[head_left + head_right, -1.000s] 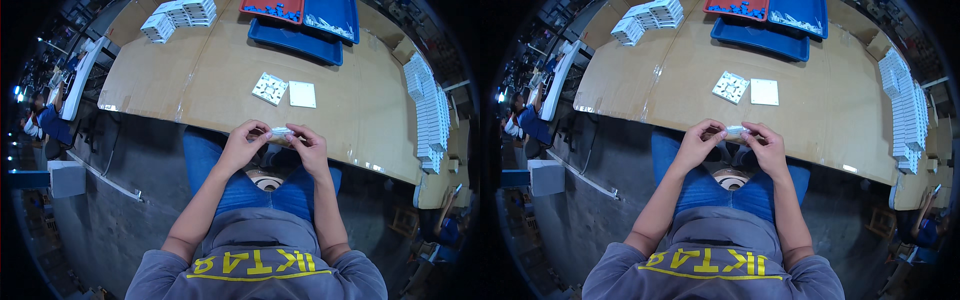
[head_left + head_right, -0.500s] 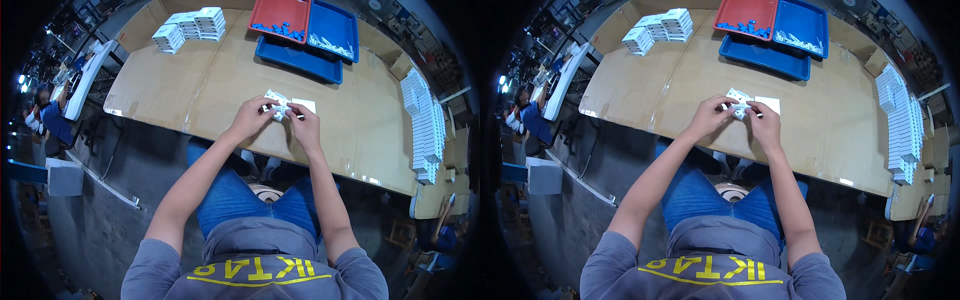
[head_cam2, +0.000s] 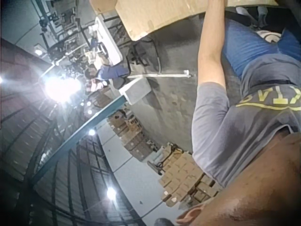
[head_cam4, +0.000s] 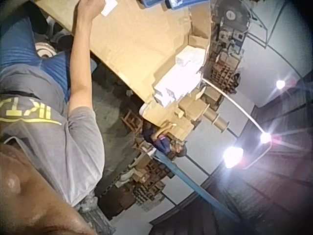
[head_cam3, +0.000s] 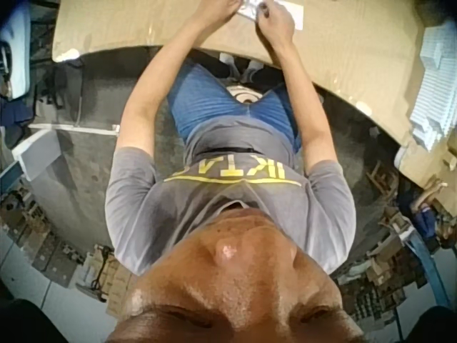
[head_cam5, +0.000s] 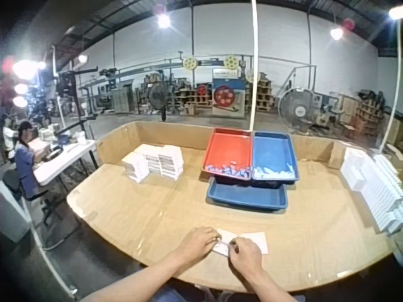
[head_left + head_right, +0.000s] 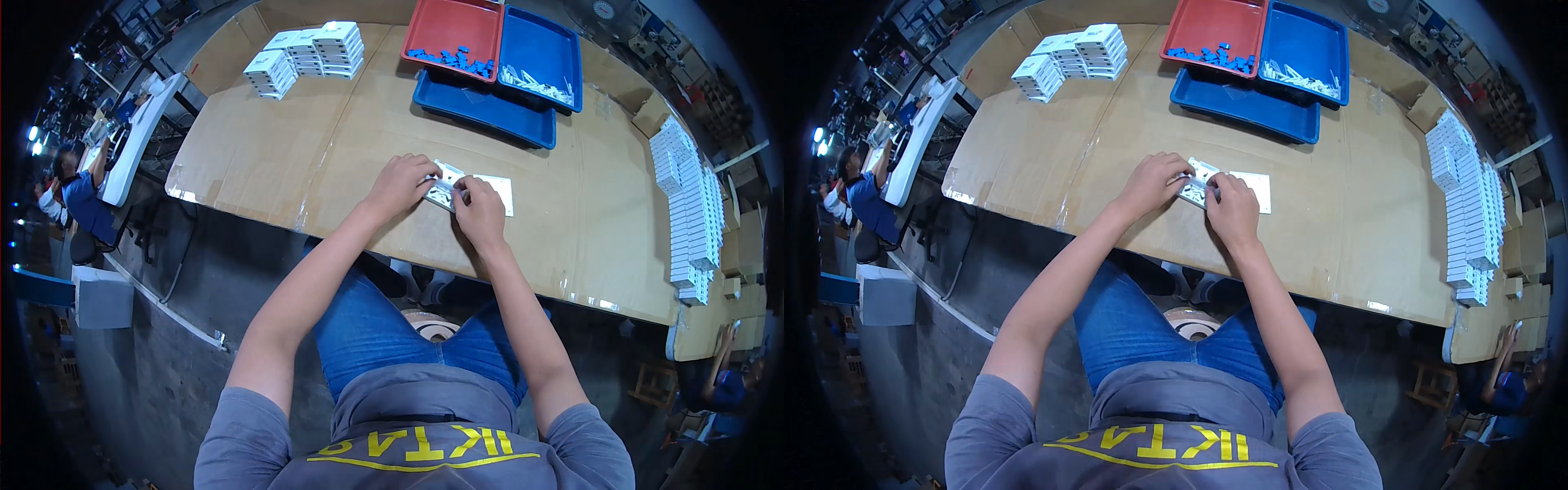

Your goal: The person assembles small blue and white plastic components into white cardboard boxes by hand at a factory workstation.

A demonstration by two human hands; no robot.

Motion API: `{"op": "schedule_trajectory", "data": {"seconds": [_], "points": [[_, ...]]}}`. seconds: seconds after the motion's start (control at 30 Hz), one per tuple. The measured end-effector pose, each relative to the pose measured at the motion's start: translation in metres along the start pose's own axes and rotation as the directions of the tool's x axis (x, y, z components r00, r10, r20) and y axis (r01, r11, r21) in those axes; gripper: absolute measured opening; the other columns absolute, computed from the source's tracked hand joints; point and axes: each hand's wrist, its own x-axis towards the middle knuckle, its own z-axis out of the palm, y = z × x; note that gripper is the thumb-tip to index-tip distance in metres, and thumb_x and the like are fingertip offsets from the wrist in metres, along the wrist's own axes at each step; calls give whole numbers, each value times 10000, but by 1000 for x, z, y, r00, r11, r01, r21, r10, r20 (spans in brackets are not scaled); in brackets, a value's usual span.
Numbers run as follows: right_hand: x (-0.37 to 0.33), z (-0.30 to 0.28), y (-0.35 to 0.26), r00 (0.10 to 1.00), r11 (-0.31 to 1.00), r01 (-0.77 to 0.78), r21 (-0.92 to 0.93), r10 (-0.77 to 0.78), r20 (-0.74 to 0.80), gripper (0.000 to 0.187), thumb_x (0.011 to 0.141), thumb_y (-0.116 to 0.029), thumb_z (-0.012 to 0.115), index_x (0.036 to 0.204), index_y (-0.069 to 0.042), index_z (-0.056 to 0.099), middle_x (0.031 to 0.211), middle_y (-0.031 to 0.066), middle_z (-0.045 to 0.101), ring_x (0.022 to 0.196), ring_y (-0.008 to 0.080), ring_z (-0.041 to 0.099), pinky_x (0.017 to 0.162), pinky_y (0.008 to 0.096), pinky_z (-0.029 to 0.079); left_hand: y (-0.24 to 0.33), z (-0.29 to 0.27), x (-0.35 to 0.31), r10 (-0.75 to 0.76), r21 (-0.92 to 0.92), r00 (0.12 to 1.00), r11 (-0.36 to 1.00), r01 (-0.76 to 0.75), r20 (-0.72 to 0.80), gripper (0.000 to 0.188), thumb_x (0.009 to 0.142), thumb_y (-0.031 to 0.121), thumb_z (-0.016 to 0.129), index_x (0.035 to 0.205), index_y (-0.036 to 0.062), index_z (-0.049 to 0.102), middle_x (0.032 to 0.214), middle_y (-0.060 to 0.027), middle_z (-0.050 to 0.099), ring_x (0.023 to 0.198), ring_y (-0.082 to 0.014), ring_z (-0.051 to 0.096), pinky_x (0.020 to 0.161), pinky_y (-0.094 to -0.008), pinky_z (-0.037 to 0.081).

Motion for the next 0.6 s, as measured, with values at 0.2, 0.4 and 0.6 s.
{"op": "schedule_trajectory", "data": {"seconds": [0.2,0.4,0.6], "points": [[2,-1,7,988,979,153,-137,-155,-3,79,872,-126,727,883,-49,710,894,102,700,887,303,672,778,450,508,-4,-10,-9,120,43,984,991,-127,134,186,874,193,737,1015,73,747,1049,-79,695,1030,-283,640,919,-418,487],[6,-14,13,959,944,282,-174,-271,83,100,882,-125,713,913,-38,749,945,86,709,899,288,670,796,429,500,1,-14,-19,251,-47,961,968,-247,113,282,871,218,769,1095,51,728,1125,-94,686,1050,-298,630,927,-416,504],[19,-32,15,945,963,251,-102,-220,244,92,871,-106,709,920,-36,744,957,110,709,913,323,670,809,450,516,1,-7,-18,209,-62,969,977,-203,134,310,853,208,792,1108,48,720,1140,-101,687,1071,-310,630,948,-423,504]]}}
